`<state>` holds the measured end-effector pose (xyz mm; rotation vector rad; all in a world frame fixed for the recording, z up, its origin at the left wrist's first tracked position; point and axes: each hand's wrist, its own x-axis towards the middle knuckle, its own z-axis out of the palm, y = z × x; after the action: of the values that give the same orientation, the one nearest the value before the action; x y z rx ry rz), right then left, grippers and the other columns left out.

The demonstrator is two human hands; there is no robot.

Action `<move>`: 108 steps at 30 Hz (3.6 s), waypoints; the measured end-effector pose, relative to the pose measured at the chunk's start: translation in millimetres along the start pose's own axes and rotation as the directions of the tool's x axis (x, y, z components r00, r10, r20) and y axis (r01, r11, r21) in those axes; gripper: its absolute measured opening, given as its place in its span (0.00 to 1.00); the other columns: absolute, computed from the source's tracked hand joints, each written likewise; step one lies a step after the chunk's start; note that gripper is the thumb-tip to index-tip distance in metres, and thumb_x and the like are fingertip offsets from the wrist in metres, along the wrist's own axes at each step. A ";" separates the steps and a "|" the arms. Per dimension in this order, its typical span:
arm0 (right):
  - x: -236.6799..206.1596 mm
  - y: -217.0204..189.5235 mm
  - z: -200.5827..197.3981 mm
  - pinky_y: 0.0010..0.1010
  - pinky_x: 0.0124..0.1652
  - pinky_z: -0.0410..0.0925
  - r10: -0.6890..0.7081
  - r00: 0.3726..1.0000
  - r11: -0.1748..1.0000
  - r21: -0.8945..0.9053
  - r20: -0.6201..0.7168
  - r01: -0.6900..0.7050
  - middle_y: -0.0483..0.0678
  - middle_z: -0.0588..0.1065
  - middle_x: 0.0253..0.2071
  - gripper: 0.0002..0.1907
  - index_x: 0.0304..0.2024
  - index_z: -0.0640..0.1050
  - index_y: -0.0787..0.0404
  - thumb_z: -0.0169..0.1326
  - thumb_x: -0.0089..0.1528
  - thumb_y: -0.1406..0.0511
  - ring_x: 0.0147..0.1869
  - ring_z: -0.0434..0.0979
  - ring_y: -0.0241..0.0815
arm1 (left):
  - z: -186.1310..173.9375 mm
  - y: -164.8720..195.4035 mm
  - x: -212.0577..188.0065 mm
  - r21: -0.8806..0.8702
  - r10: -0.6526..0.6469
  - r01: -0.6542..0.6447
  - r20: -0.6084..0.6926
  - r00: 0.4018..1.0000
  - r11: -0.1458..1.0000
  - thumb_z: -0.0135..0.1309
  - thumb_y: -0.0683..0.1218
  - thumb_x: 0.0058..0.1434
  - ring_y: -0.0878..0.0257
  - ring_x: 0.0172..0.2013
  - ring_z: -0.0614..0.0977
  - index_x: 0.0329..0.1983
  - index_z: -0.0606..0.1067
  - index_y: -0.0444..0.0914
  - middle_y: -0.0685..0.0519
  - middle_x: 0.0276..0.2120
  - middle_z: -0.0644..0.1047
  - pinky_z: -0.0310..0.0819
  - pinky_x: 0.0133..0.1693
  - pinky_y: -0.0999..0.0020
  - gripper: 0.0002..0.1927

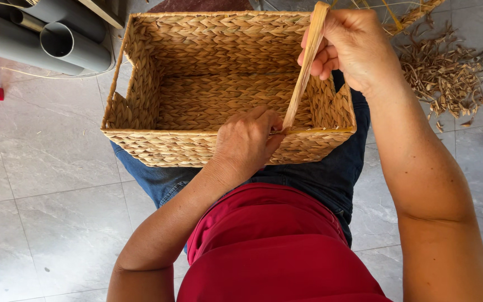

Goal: The person sits on the floor with a woven water-hyacinth basket on their lap and weaves a flat cane strip along the basket's rim, tucking and threading the strip through the woven edge. They work the strip around the rim and handle corners, then pick up scissors and hold the basket up at the end.

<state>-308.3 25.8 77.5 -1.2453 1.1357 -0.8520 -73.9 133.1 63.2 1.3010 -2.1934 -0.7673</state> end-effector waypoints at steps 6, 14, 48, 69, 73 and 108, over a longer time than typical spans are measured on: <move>1.4 13.7 11.9 0.25 0.23 0.72 0.130 0.991 0.990 -0.060 0.029 -0.128 0.54 0.80 0.31 0.17 0.39 0.79 0.65 0.46 0.75 0.60 0.25 0.79 0.37 | -11.4 -3.4 2.7 -0.180 -0.037 0.050 0.078 0.996 0.982 0.64 0.47 0.57 0.56 0.36 0.86 0.38 0.76 0.39 0.53 0.34 0.81 0.79 0.36 0.59 0.11; -58.9 -1.7 12.4 0.40 0.45 0.72 -0.292 0.956 0.581 -0.790 0.023 0.196 0.54 0.80 0.47 0.16 0.57 0.79 0.64 0.58 0.71 0.62 0.49 0.81 0.51 | -18.2 1.8 6.8 -0.191 -0.173 0.190 0.103 0.980 0.963 0.61 0.51 0.61 0.54 0.32 0.86 0.37 0.82 0.44 0.53 0.33 0.83 0.78 0.35 0.56 0.07; -160.1 50.4 73.4 0.27 0.44 0.71 -0.567 0.823 0.755 -0.383 0.025 0.532 0.54 0.74 0.57 0.10 0.48 0.81 0.54 0.60 0.65 0.70 0.47 0.76 0.41 | -23.6 5.0 15.2 -0.079 -0.274 0.297 0.221 0.936 0.952 0.57 0.57 0.62 0.53 0.33 0.85 0.36 0.80 0.44 0.54 0.31 0.83 0.77 0.36 0.54 0.13; -53.0 -34.2 54.2 0.22 0.35 0.67 -0.477 0.879 0.879 -0.027 0.005 0.476 0.51 0.79 0.42 0.15 0.58 0.76 0.69 0.41 0.80 0.65 0.35 0.74 0.33 | -20.6 -5.1 -3.0 -0.063 0.246 -0.250 -0.066 0.967 0.966 0.61 0.46 0.61 0.54 0.41 0.81 0.42 0.80 0.41 0.54 0.36 0.79 0.72 0.52 0.57 0.07; 25.5 -33.1 59.2 0.22 0.32 0.67 -0.368 0.917 0.903 -0.179 0.151 0.392 0.46 0.76 0.37 0.08 0.46 0.77 0.69 0.50 0.75 0.68 0.33 0.71 0.31 | -17.4 3.7 2.1 -0.050 -0.002 0.003 0.030 1.000 0.999 0.62 0.53 0.62 0.51 0.38 0.82 0.37 0.81 0.41 0.52 0.32 0.79 0.74 0.45 0.55 0.11; -34.2 4.4 -12.9 0.23 0.27 0.72 -0.060 0.995 0.998 -0.030 -0.081 0.058 0.53 0.79 0.34 0.19 0.42 0.80 0.68 0.51 0.77 0.58 0.29 0.79 0.35 | 5.3 9.4 11.9 0.032 -0.016 0.012 0.139 0.990 0.999 0.67 0.52 0.54 0.55 0.37 0.83 0.33 0.78 0.43 0.55 0.28 0.80 0.69 0.55 0.51 0.12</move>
<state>-329.9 55.5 79.9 -1.2818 1.1847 -0.9417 -88.4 127.3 67.0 1.3155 -2.3160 -0.8559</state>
